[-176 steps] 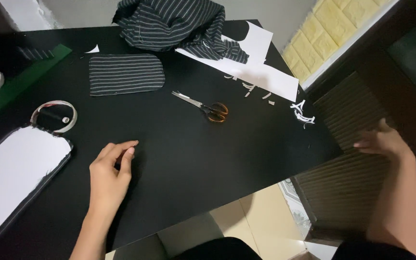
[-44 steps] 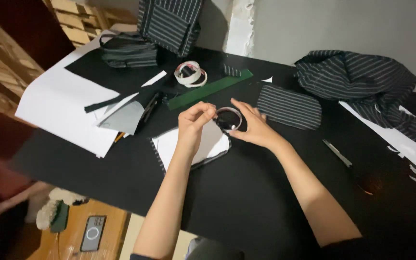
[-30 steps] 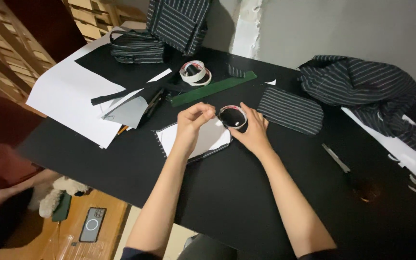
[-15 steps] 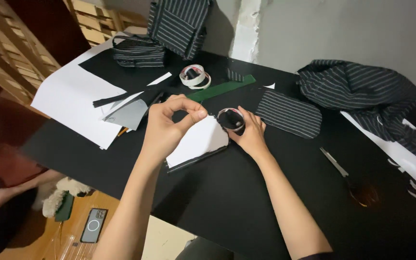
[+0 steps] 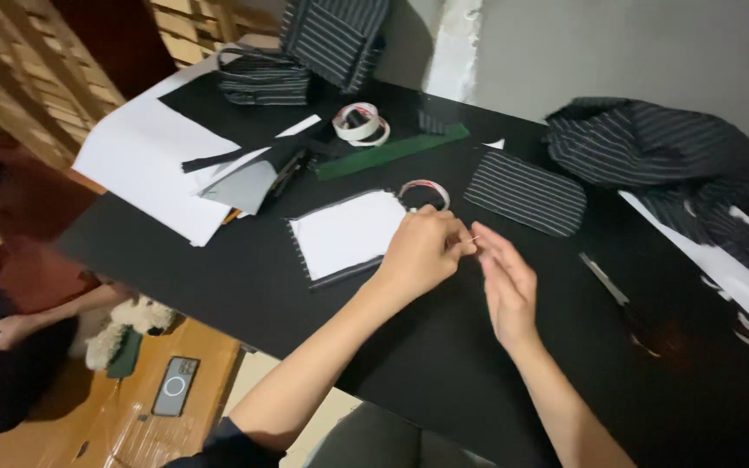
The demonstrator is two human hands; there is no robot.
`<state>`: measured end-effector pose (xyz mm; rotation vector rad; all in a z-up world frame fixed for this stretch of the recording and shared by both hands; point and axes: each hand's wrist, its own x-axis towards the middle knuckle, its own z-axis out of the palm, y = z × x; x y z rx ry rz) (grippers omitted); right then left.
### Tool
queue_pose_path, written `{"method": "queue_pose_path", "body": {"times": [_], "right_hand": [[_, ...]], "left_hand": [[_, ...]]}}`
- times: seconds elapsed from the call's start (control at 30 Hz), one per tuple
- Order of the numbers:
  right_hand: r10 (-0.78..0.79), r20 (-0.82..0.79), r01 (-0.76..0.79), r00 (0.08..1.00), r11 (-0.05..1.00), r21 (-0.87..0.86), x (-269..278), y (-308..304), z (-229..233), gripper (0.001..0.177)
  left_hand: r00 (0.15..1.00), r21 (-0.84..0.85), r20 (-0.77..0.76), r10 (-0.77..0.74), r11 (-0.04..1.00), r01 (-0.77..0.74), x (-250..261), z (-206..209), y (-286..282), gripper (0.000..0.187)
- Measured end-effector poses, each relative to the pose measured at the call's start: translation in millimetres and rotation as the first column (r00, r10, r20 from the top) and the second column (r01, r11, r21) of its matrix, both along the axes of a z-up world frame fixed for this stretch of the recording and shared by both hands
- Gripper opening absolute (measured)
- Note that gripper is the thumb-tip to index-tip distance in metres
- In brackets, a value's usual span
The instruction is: Sewing fabric components to assemble a small bag
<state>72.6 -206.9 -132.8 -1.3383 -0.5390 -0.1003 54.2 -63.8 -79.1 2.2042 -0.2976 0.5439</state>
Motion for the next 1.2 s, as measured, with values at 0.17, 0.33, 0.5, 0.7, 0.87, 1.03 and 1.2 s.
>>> {"method": "queue_pose_path", "body": {"times": [0.17, 0.33, 0.5, 0.7, 0.87, 1.03, 1.2], "right_hand": [[0.056, -0.084, -0.059, 0.995, 0.998, -0.033, 8.7, -31.7, -22.2, 0.045], [-0.153, 0.017, 0.153, 0.988, 0.964, -0.220, 26.7, -38.6, -26.3, 0.022], [-0.261, -0.005, 0.247, 0.965, 0.920, -0.305, 14.3, -37.8, -3.3, 0.011], [-0.299, -0.143, 0.269, 0.943, 0.942, -0.199, 8.7, -42.4, 8.6, 0.007], [-0.255, -0.300, 0.277, 0.919, 0.960, 0.034, 1.8, -48.9, 26.0, 0.008], [-0.148, -0.332, 0.208, 0.932, 0.966, 0.154, 2.9, -53.3, 22.0, 0.011], [-0.132, -0.372, 0.231, 0.919, 0.945, 0.233, 7.3, -51.5, 17.7, 0.012]], "left_hand": [[0.980, -0.145, -0.144, -0.135, 0.983, 0.114, 22.7, -30.6, -24.6, 0.004], [0.956, -0.372, -0.249, -0.156, 0.927, 0.054, 45.9, -63.7, -19.6, 0.009], [0.918, -0.474, -0.325, -0.226, 0.879, 0.049, 38.5, -57.7, -17.1, 0.009], [0.939, -0.625, -0.206, -0.276, 0.775, 0.091, 22.2, -47.3, -25.9, 0.009], [0.925, -0.791, -0.131, -0.356, 0.600, 0.119, 9.8, -41.9, -40.1, 0.011], [0.904, -0.821, -0.081, -0.420, 0.543, 0.179, 6.4, -46.0, -47.9, 0.009], [0.906, -0.766, -0.089, -0.414, 0.609, 0.203, 8.9, -51.4, -49.3, 0.007]]}}
